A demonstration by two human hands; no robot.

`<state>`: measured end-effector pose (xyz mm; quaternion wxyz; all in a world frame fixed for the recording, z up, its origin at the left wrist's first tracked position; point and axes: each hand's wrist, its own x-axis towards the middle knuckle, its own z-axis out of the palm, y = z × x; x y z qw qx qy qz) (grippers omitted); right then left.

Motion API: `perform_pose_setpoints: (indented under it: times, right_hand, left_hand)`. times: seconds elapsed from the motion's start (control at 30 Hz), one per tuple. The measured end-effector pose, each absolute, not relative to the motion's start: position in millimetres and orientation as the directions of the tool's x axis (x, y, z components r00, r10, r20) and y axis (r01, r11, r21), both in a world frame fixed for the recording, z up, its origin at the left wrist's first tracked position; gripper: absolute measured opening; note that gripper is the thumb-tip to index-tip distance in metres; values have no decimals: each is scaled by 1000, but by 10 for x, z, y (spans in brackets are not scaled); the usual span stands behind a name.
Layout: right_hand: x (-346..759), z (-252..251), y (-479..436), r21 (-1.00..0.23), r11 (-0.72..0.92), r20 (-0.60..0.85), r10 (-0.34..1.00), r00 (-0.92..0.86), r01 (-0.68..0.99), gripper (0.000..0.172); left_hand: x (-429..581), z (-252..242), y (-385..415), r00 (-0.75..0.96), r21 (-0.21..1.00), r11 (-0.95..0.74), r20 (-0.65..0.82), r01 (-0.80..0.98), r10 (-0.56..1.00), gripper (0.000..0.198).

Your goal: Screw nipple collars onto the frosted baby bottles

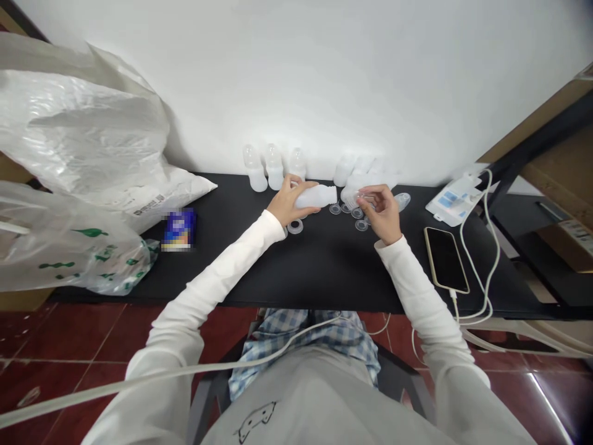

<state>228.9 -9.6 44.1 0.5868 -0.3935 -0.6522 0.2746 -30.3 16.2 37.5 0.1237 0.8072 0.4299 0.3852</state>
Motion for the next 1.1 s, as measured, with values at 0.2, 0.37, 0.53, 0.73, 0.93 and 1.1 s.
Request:
perform_pose_setpoints:
  times: [0.2, 0.37, 0.53, 0.73, 0.93, 1.1]
  right_hand:
    - [2106, 428, -150, -851, 515, 507, 857, -93, 107, 38]
    - [2053, 405, -170, -844, 526, 516, 850, -108, 106, 36]
    - [2026, 437, -180, -806, 583, 568, 810, -145, 101, 26]
    - [2004, 507, -152, -801, 582, 542, 805, -240, 142, 28]
    - [1942, 480, -68, -737, 486, 499, 860, -108, 470, 51]
    - [1961, 481, -11, -668, 352, 357, 925, -133, 655, 75]
  left_hand:
    - [-369, 408, 25, 366, 561, -637, 526, 528, 768, 68]
    - [-388, 535, 13, 362, 709, -554, 425, 436, 829, 63]
    - [-433, 605, 116, 449, 965, -170, 63, 201, 891, 47]
    - [-499, 557, 209, 677, 971, 205, -232, 122, 699, 67]
    - [-399, 552, -17, 343, 856, -406, 294, 322, 892, 43]
    - [-356, 618, -128, 368, 529, -598, 481, 602, 796, 49]
